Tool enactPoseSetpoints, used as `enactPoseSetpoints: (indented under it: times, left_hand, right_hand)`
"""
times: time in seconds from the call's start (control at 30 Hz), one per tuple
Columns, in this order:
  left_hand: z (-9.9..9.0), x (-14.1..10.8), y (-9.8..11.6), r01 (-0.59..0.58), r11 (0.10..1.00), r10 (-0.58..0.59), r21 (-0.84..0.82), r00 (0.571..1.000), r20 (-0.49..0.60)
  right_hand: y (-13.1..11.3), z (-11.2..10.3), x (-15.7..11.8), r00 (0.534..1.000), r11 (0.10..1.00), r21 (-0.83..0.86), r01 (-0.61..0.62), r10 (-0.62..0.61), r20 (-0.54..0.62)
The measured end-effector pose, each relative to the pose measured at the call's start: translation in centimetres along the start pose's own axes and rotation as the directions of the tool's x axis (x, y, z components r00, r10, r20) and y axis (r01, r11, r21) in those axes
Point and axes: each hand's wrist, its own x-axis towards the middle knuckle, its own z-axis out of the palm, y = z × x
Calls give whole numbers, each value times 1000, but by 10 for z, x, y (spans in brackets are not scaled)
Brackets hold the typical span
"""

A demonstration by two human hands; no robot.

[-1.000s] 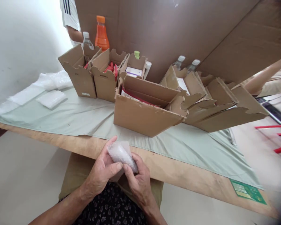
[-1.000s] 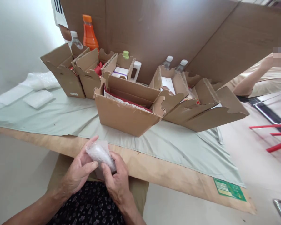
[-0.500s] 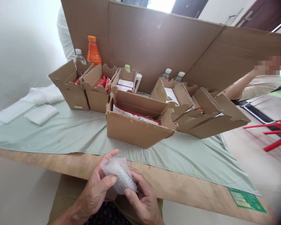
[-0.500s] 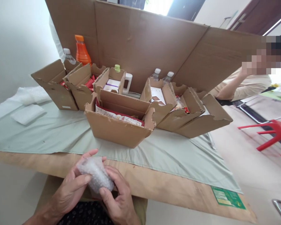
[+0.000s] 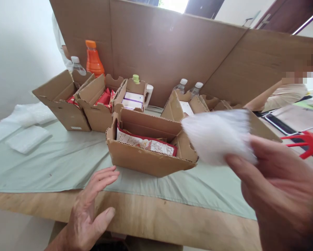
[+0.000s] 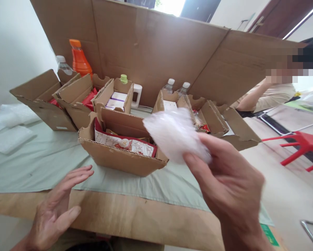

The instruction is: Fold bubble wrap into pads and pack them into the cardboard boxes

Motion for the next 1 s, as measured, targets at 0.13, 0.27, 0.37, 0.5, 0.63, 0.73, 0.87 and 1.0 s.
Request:
enactPoseSetpoints:
  times: [0.13, 0.27, 0.37, 0.5, 0.63, 0.73, 0.87, 1.0]
  left_hand:
    - [9, 6, -16, -87, 985, 94, 151, 995, -40]
    - [17, 7, -29, -112, 971, 129, 212, 990, -64]
    - [18, 9, -35, -104, 974, 117, 202, 992, -50]
    - [16, 12, -38, -85, 981, 92, 176, 995, -29]
    - [17, 14, -38, -70, 981, 76, 180, 997, -30]
    - [19, 14, -38, -77, 978, 84, 192, 996, -29]
    - [20, 17, -38, -96, 973, 104, 210, 994, -27]
    - [20, 20, -35, -152, 954, 154, 257, 988, 13]
  right_hand:
    - [-3, 51, 68, 887, 940, -44, 340, -304, 347]
    - [-9, 104, 95, 643, 767, -121, 630, -429, 635]
    - [-16, 123, 95, 542, 644, -211, 736, -372, 753]
    - [-16, 130, 93, 490, 579, -241, 779, -324, 809]
    - [-7, 139, 100, 483, 617, -252, 745, -239, 842]
    - [-3, 145, 106, 425, 654, -192, 732, -217, 879]
    - [-4, 144, 110, 369, 722, -137, 678, -172, 913]
    - [-18, 133, 107, 315, 678, -222, 701, -15, 949]
